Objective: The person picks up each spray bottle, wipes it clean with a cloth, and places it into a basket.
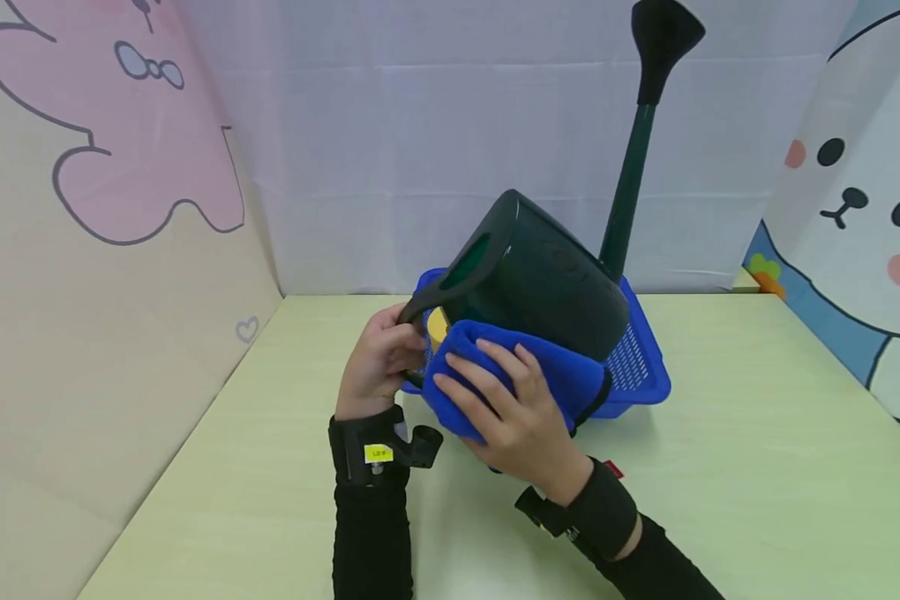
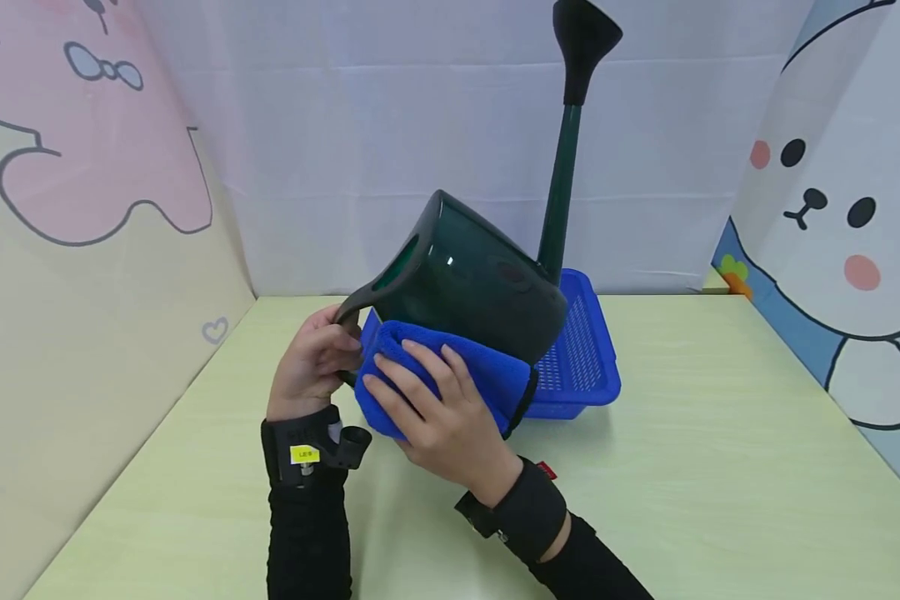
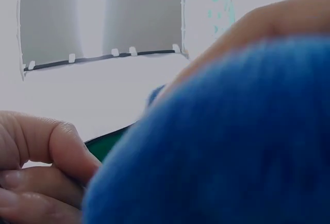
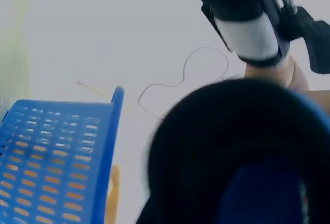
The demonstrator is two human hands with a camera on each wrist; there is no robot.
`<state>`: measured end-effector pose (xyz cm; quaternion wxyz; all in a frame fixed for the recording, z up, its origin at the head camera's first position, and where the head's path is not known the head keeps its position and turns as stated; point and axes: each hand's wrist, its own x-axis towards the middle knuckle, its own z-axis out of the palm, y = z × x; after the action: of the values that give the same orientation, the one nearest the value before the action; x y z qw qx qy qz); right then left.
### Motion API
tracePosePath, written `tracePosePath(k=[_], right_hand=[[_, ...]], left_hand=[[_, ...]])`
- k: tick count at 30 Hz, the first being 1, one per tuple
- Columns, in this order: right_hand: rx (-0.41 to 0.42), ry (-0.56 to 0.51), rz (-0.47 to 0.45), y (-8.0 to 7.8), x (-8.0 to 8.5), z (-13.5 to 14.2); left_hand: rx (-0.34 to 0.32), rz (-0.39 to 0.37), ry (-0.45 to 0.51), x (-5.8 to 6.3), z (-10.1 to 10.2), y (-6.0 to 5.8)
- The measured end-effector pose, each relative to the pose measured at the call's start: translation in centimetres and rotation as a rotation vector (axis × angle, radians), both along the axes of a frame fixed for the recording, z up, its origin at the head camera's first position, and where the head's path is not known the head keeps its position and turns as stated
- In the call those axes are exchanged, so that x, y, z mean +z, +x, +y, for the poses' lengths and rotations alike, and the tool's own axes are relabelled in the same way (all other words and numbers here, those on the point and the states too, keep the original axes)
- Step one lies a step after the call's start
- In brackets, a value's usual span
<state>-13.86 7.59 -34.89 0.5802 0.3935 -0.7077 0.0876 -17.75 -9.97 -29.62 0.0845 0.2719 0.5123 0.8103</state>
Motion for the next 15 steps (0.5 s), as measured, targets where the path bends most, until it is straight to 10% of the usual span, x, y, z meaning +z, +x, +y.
tracePosePath(k=[7, 15], right_hand=[[-0.046, 0.025, -0.108, 1.2, 1.2, 1.0], [0.179, -0.281, -0.174, 1.5, 3.4, 3.7]], left_hand=[[-0.041, -0.002, -0.014, 0.0, 0.6, 0.1], [-0.028, -0.053, -0.081, 0.3, 0.8, 0.6]])
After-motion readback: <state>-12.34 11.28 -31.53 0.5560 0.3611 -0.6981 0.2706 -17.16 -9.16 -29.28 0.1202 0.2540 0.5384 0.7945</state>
